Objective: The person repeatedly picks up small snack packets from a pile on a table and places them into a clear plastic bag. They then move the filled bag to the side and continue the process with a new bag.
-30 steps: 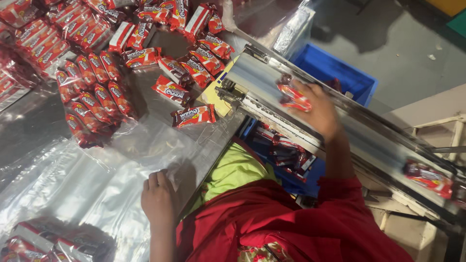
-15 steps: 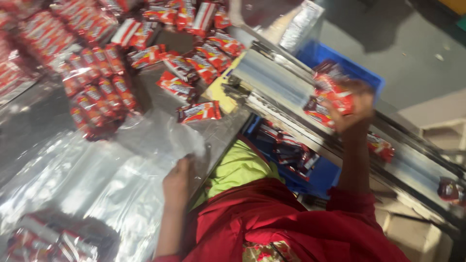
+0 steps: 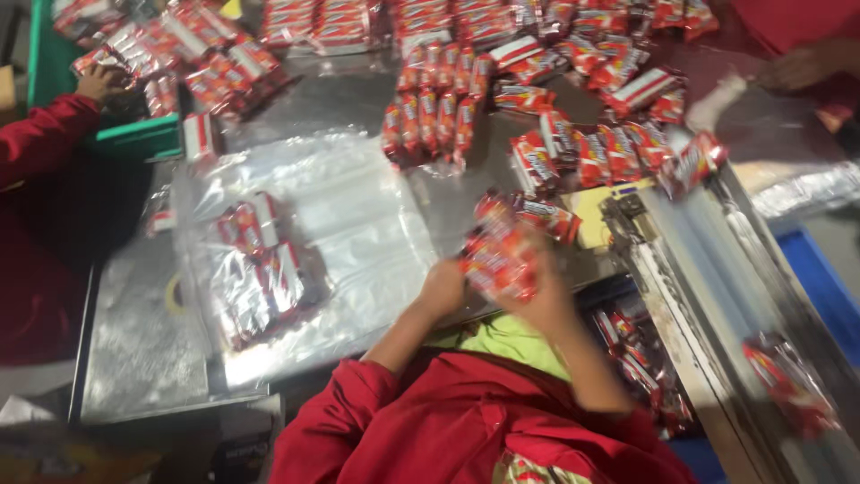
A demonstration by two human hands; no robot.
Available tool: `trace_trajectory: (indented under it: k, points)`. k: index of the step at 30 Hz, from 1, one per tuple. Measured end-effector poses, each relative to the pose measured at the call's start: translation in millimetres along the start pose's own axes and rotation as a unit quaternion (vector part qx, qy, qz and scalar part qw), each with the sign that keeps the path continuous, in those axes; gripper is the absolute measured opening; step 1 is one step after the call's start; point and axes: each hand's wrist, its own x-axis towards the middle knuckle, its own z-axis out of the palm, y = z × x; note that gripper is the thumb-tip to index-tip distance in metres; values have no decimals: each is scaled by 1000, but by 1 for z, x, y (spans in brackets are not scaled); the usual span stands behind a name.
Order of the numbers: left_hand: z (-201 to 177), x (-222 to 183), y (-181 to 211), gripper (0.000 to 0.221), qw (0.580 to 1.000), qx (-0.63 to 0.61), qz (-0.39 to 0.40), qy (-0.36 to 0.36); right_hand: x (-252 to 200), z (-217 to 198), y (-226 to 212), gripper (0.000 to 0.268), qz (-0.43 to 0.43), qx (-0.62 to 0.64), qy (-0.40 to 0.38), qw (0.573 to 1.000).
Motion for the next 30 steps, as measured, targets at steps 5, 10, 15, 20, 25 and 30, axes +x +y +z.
trace_trajectory:
  k: [5,10,15,20,25,30]
  points:
    - [-67,17,-12,24,955,-208,-204,47,-38,54,1,74,-5,-331,-52,942]
    - [-95,11,74,24,971,-208,-79,92,-8,58,27,49,-188,-373,-113,902]
    - [-123,-33,67,39,980,-134,-35,146,1,88,38,61,141,107,-29,984]
    - [-110,-68,26,34,967,-81,-13,242,-14,107,33,72,214,388,54,895]
    - [-43,-83,53,26,958,-262,51,106,-14,97,57,88,118,202,76,969]
    - [-22,-37,33,53,990,-106,-80,38,-20,82,72,87,-1,-142,-4,990]
